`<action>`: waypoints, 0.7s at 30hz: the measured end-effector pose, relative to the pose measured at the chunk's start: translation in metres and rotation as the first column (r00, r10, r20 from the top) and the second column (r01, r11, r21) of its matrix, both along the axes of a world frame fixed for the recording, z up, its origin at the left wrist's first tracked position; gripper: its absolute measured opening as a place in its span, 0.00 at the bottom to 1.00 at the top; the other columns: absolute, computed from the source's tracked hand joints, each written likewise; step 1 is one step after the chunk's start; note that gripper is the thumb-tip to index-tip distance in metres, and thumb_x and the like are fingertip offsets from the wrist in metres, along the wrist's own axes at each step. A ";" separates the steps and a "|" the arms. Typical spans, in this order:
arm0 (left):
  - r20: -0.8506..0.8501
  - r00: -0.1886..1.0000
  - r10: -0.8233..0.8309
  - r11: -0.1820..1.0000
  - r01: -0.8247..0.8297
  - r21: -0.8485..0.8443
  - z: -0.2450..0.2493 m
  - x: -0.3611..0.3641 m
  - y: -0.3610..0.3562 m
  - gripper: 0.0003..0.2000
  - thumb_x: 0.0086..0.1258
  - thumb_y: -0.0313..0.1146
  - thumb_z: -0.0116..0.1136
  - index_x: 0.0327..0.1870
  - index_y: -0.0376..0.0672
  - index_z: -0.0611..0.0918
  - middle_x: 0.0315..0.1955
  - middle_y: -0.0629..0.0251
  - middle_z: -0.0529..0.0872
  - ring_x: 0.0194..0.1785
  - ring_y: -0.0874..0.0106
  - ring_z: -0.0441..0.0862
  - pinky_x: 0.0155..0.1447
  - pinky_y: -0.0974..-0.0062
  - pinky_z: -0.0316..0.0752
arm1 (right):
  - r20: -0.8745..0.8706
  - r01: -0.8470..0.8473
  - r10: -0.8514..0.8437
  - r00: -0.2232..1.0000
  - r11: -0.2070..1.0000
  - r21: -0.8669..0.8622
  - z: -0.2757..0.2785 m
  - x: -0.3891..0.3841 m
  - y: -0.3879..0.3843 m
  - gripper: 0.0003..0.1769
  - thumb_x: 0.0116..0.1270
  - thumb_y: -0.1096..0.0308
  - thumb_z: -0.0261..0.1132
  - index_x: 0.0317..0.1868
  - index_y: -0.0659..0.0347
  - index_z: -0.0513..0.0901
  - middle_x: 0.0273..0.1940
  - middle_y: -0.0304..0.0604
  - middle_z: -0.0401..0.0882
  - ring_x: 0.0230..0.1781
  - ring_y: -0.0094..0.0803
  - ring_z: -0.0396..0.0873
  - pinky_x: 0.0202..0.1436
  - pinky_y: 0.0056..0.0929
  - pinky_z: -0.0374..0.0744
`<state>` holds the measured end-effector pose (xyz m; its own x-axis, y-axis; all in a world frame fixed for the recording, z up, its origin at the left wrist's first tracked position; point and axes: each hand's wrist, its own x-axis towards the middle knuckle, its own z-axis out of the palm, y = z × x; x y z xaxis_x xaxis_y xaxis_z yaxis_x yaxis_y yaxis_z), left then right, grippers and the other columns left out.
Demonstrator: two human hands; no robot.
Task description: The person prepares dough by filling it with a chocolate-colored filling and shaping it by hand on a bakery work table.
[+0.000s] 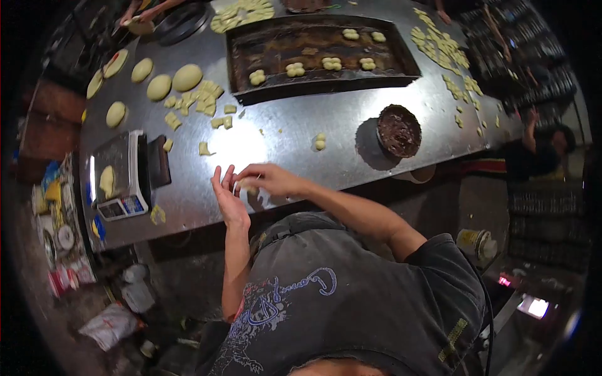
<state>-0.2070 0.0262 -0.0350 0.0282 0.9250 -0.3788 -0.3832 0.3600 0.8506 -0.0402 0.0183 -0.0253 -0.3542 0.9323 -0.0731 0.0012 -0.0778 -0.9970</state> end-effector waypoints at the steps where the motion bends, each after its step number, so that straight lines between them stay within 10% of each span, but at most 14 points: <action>1: 0.188 0.982 0.018 0.999 -0.011 -0.038 0.003 0.009 0.003 0.32 0.83 0.60 0.35 0.81 0.53 0.57 0.74 0.56 0.68 0.73 0.63 0.65 0.77 0.62 0.59 | 0.003 -0.017 0.017 1.000 0.998 0.067 0.009 -0.005 -0.012 0.20 0.74 0.66 0.65 0.63 0.60 0.81 0.57 0.43 0.83 0.58 0.30 0.78 0.64 0.33 0.74; 8: 0.332 0.914 -0.232 0.970 0.192 0.150 0.066 0.086 0.013 0.32 0.84 0.61 0.32 0.81 0.54 0.56 0.75 0.54 0.66 0.75 0.61 0.64 0.78 0.59 0.61 | 0.187 0.438 -0.637 0.748 0.685 0.583 0.035 0.025 -0.024 0.11 0.66 0.65 0.73 0.46 0.58 0.85 0.50 0.45 0.83 0.49 0.37 0.78 0.57 0.37 0.77; 10: -0.060 0.968 -0.245 0.851 0.245 0.465 0.074 0.112 0.007 0.29 0.85 0.55 0.31 0.79 0.47 0.62 0.73 0.54 0.71 0.74 0.59 0.66 0.77 0.61 0.61 | -0.038 0.511 -0.518 0.855 0.825 0.242 0.054 0.055 -0.027 0.11 0.67 0.65 0.73 0.45 0.59 0.84 0.46 0.40 0.83 0.46 0.30 0.79 0.54 0.33 0.78; 12: -0.574 0.808 0.132 0.414 0.482 0.772 0.082 0.121 0.005 0.27 0.85 0.53 0.34 0.71 0.44 0.72 0.68 0.60 0.78 0.76 0.58 0.63 0.80 0.57 0.48 | -0.368 0.492 -0.501 0.784 0.862 -0.124 0.066 0.073 -0.038 0.12 0.69 0.70 0.72 0.50 0.62 0.80 0.45 0.34 0.81 0.46 0.19 0.78 0.50 0.22 0.79; 16: -0.500 0.829 0.250 0.030 0.509 0.860 0.091 0.153 -0.004 0.32 0.84 0.60 0.31 0.45 0.43 0.86 0.43 0.70 0.92 0.63 0.60 0.82 0.82 0.51 0.46 | -0.501 0.408 -0.485 0.717 0.875 -0.263 0.083 0.097 -0.073 0.12 0.69 0.75 0.71 0.51 0.60 0.80 0.44 0.34 0.82 0.47 0.20 0.79 0.51 0.23 0.79; 21: -0.381 0.920 -0.088 0.038 0.385 0.922 0.059 0.204 -0.001 0.28 0.77 0.63 0.46 0.53 0.43 0.82 0.44 0.66 0.91 0.58 0.59 0.86 0.80 0.48 0.53 | -0.631 0.253 -0.571 0.525 0.813 -0.525 0.084 0.134 -0.090 0.17 0.69 0.72 0.70 0.56 0.59 0.79 0.46 0.36 0.83 0.47 0.22 0.82 0.50 0.27 0.80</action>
<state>-0.0031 0.0247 0.0242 0.4074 0.4097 0.8162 -0.2707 -0.7994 0.5364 0.0934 -0.0714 0.0590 -0.0098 0.9516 -0.3072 -0.8292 -0.1794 -0.5294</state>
